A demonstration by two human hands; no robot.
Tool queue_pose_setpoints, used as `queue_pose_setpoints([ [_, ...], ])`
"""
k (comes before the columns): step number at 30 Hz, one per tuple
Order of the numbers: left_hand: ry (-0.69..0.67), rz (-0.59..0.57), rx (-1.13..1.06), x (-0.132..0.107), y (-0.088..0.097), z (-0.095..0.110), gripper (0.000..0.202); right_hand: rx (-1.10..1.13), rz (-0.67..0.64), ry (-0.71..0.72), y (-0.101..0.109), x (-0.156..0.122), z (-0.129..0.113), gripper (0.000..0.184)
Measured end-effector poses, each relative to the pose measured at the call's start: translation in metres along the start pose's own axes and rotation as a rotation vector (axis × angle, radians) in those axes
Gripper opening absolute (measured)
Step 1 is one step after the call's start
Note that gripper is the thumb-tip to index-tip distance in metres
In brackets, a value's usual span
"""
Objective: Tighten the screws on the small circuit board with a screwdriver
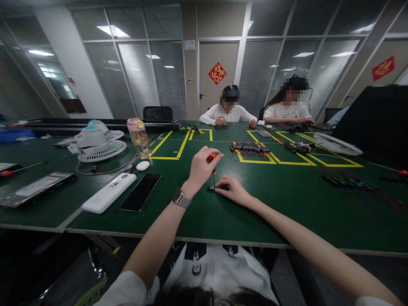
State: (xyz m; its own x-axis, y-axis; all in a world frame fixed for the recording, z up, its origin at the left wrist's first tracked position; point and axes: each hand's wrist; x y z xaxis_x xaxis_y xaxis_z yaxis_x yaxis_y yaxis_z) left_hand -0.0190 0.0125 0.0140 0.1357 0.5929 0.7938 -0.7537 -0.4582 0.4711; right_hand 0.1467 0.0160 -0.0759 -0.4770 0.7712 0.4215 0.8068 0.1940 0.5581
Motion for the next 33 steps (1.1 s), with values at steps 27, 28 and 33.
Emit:
queue_pose_setpoints([
  [27,0.104,-0.07,-0.395,-0.002,-0.01,0.0,0.024,-0.04,-0.024,0.053,0.003,-0.001,0.001,0.012],
  [28,0.1,-0.049,-0.359,-0.002,-0.01,0.0,0.02,-0.045,-0.026,0.056,0.003,-0.001,0.001,0.012],
  [33,0.069,0.038,-0.172,-0.002,-0.005,0.001,0.015,-0.053,-0.026,0.053,0.003,-0.001,-0.002,0.011],
])
Point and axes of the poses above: each hand's wrist, its own x-axis towards the middle knuckle, its own y-axis out of the back of the hand, z = x × y, and after that the axes turned 13 degrees about x, right-handed
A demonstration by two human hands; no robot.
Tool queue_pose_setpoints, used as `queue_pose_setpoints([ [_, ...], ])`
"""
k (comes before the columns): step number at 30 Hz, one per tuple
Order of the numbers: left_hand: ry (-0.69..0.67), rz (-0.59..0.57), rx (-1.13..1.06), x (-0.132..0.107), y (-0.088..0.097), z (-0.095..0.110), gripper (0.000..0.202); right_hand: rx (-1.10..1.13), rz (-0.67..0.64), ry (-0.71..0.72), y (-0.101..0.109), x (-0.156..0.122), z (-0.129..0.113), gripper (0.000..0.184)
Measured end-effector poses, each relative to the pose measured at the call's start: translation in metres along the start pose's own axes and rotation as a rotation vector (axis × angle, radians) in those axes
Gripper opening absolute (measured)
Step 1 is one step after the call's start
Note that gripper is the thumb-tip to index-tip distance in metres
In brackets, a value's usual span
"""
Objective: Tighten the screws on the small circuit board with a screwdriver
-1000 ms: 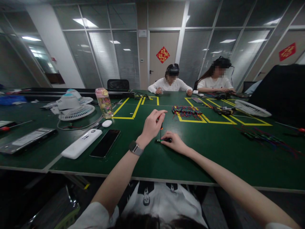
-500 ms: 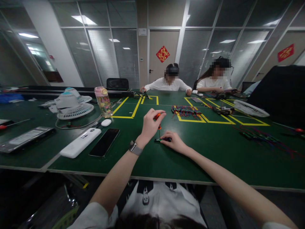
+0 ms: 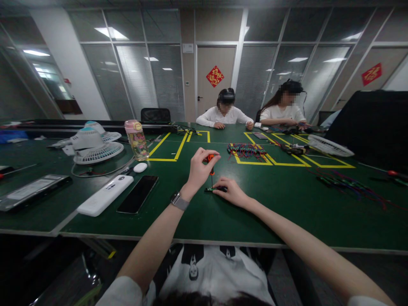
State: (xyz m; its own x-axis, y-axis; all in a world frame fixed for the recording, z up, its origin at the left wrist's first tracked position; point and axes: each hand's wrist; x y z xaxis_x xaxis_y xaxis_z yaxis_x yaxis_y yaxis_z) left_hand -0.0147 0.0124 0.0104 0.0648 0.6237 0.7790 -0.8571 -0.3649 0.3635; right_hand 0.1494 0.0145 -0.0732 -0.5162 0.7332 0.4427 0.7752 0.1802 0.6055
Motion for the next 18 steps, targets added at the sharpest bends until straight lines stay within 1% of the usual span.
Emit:
queue_pose_setpoints([
  [2,-0.021,-0.024,0.011,-0.0006,0.0011,0.0019,0.021,-0.003,-0.003,-0.001,0.0003,0.0,-0.0012,0.011],
  [4,-0.03,-0.055,-0.029,-0.0012,0.001,0.0024,0.027,-0.013,-0.01,0.005,0.0008,0.0001,-0.002,0.011],
  [8,0.011,-0.087,-0.121,-0.0015,-0.0015,0.0005,0.028,-0.026,-0.019,0.031,0.0011,-0.0001,-0.0021,0.012],
  [10,0.021,-0.071,-0.108,-0.0014,-0.0026,0.0,0.026,-0.028,-0.016,0.044,0.0008,-0.0004,-0.0018,0.012],
  [13,0.001,-0.032,-0.049,-0.0018,-0.003,0.0007,0.021,-0.036,-0.011,0.05,0.0002,-0.0007,-0.002,0.012],
  [15,-0.006,-0.026,-0.034,-0.0023,-0.0026,0.0016,0.018,-0.041,-0.01,0.047,-0.0001,-0.001,-0.003,0.012],
  [18,0.012,-0.022,-0.035,-0.0027,-0.0014,0.002,0.02,-0.039,-0.009,0.043,0.0,-0.0014,-0.0053,0.011],
])
Point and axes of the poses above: each hand's wrist, its own x-axis towards the middle knuckle, its own y-axis out of the back of the hand, z = x × y, and after that the axes turned 13 degrees about x, right-handed
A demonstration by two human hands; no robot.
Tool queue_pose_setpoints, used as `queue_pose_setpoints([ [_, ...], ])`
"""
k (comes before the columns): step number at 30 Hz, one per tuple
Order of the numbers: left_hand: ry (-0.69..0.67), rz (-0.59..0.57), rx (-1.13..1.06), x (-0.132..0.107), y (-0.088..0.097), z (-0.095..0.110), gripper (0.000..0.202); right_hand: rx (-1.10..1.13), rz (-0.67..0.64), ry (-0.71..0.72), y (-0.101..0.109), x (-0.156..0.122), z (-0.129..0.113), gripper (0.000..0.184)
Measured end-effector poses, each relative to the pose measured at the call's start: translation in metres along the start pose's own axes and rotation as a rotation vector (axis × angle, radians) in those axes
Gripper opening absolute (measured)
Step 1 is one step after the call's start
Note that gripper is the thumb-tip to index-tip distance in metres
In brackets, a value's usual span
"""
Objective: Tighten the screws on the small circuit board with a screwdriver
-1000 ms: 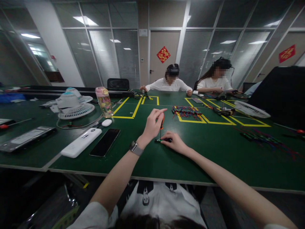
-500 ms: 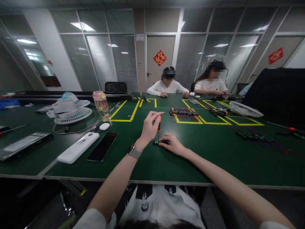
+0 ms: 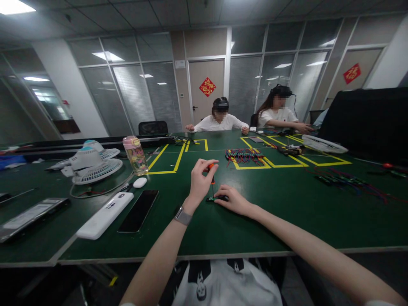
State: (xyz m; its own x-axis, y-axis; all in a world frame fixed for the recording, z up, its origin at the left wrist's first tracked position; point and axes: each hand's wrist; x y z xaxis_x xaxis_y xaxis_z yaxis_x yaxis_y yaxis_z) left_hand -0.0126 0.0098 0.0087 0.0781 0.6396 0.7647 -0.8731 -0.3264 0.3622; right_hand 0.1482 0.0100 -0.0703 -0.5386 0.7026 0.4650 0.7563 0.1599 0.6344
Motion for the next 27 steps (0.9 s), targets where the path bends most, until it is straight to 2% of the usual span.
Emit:
queue_pose_setpoints([
  [4,0.014,-0.015,-0.019,0.0009,0.0011,-0.0026,0.028,0.01,-0.001,-0.006,0.0008,-0.0003,-0.0022,0.012],
  [10,0.056,-0.026,-0.073,0.0014,-0.0007,-0.0067,0.028,-0.002,-0.002,-0.014,0.0007,-0.0007,-0.0009,0.013],
  [19,-0.008,0.067,0.115,0.0011,0.0027,-0.0036,0.019,-0.018,-0.004,0.018,0.0007,-0.0001,-0.0009,0.015],
  [24,0.011,-0.022,0.001,0.0027,0.0027,-0.0047,0.029,-0.021,0.001,0.016,0.0015,0.0002,-0.0038,0.014],
  [27,0.05,-0.056,-0.103,0.0027,0.0011,-0.0054,0.029,-0.018,0.007,0.017,0.0011,-0.0002,-0.0037,0.014],
])
Point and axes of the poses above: each hand's wrist, its own x-axis towards the middle knuckle, its own y-axis out of the back of the hand, z = x × y, and after that the axes turned 13 degrees about x, right-handed
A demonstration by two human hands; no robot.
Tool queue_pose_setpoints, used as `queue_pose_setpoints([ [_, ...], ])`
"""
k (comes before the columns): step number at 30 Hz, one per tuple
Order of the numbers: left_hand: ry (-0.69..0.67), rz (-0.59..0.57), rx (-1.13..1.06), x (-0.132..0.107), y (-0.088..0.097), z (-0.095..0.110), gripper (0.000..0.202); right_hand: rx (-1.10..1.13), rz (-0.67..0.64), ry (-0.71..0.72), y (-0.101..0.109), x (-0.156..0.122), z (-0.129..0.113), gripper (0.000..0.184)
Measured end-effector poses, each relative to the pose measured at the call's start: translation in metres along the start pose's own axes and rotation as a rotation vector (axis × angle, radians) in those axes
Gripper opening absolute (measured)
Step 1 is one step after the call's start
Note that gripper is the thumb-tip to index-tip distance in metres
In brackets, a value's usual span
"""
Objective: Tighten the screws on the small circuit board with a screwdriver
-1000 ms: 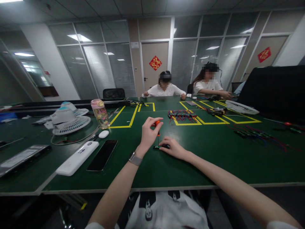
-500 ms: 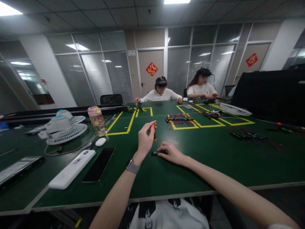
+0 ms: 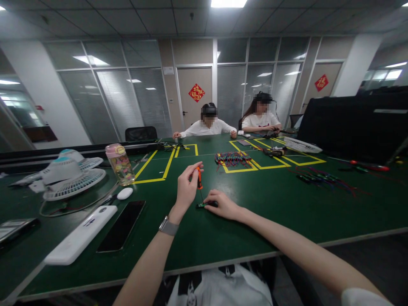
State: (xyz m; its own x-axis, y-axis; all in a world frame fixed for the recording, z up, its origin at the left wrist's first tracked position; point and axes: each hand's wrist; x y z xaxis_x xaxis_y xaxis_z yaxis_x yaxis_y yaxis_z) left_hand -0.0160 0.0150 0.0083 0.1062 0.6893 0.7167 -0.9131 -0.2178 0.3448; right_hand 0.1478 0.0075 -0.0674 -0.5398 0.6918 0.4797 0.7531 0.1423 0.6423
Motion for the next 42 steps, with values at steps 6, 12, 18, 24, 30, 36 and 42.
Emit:
queue_pose_setpoints([
  [6,-0.012,0.035,0.041,0.0005,-0.0004,0.0018,0.024,0.005,-0.004,-0.002,0.0,-0.0003,-0.001,0.016],
  [12,-0.028,0.053,0.061,0.0002,-0.0017,0.0012,0.022,0.0,-0.01,-0.014,0.0012,-0.0004,-0.0024,0.014],
  [18,0.002,0.02,-0.024,0.0,-0.0016,-0.0014,0.026,-0.006,-0.024,-0.011,0.0016,-0.0011,0.0002,0.014],
  [24,-0.003,0.031,-0.029,0.0001,-0.002,-0.0001,0.026,0.0,-0.035,-0.018,0.0015,-0.0017,0.001,0.014],
  [30,-0.03,0.071,0.052,0.0011,-0.0013,0.0023,0.021,-0.001,-0.04,-0.006,0.0014,-0.002,0.003,0.014],
  [36,-0.077,0.076,0.139,0.0007,0.0009,0.0043,0.016,0.002,-0.038,-0.012,0.0014,-0.0031,0.0028,0.014],
  [42,-0.112,0.049,0.206,-0.0019,0.0011,0.0053,0.023,-0.005,-0.04,-0.014,0.0017,-0.0018,0.0002,0.013],
])
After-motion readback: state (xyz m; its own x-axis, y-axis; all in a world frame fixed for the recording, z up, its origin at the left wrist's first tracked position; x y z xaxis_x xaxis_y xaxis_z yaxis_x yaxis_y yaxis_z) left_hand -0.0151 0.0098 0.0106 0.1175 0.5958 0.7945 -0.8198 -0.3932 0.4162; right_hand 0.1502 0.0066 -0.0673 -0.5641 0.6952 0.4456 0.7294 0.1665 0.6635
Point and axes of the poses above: each hand's wrist, its own x-axis towards the middle knuckle, its own y-axis out of the back of the hand, z = x × y, and after that the axes turned 13 degrees about x, right-handed
